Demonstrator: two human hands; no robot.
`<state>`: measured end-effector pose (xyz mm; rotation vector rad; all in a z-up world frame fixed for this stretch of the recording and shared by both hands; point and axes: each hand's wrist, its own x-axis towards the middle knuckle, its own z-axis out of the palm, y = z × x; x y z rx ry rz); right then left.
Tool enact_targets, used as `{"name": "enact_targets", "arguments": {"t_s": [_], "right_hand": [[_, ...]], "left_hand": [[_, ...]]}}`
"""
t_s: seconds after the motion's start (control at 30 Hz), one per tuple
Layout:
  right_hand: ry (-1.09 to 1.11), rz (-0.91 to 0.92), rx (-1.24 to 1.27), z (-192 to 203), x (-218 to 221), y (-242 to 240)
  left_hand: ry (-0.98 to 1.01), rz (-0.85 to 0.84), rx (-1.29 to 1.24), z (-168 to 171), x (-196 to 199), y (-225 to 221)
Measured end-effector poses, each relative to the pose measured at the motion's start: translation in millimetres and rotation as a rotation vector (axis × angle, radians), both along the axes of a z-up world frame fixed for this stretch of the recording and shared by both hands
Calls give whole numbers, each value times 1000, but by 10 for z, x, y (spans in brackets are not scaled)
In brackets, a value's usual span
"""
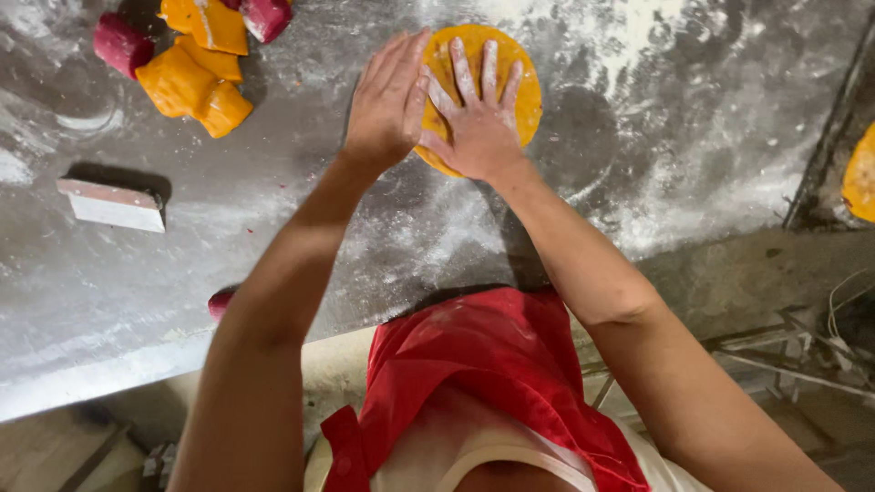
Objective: The person flattens pieces of orange dough, places smaller pieces of red dough inside, and rolls them into balls. They then flatten these balls into disks on a floured surface, add a savory filling to the centers, and place the prepared disks onto a metal tray.
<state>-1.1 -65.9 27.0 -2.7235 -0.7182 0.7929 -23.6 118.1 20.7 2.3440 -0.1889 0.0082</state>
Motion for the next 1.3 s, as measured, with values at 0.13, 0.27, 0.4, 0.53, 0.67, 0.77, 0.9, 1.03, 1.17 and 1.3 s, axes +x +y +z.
{"name": "enact_targets", "arguments": {"t_s": [0.13,0.27,0.4,0.53,0.67,0.77,0.9,1.03,1.17,1.3], "right_hand": [[-287,-466,523,-291,-35,-640],[-62,-1005,1107,-302,-157,-1388],[370,-1401,1407,-128,-441,-1566],[482,-1428,1361,-131,-478,-1343],[529,-1244,1347,-276,-562,-1271],[469,-1170,1264,-428,-542,-1303],[197,-901,1213,-388,-239,-1186],[-62,-658,904,190,-20,-951],[-439,-276,447,470,130,-493],[-296,65,177,182,22,149]], "left_hand": [[-76,-270,375,-185,74,-302],[117,-420,508,-243,-131,-787],[215,-482,341,-185,-231,-799],[97,-498,404,-316,-96,-901],[41,-658,329,-344,-62,-973],[66,-626,312,-234,28,-1015],[173,-588,338,-53,182,-1060],[174,-339,98,-74,289,-677],[79,260,-282,-75,-126,164],[-67,416,-178,-105,-817,632]]}}
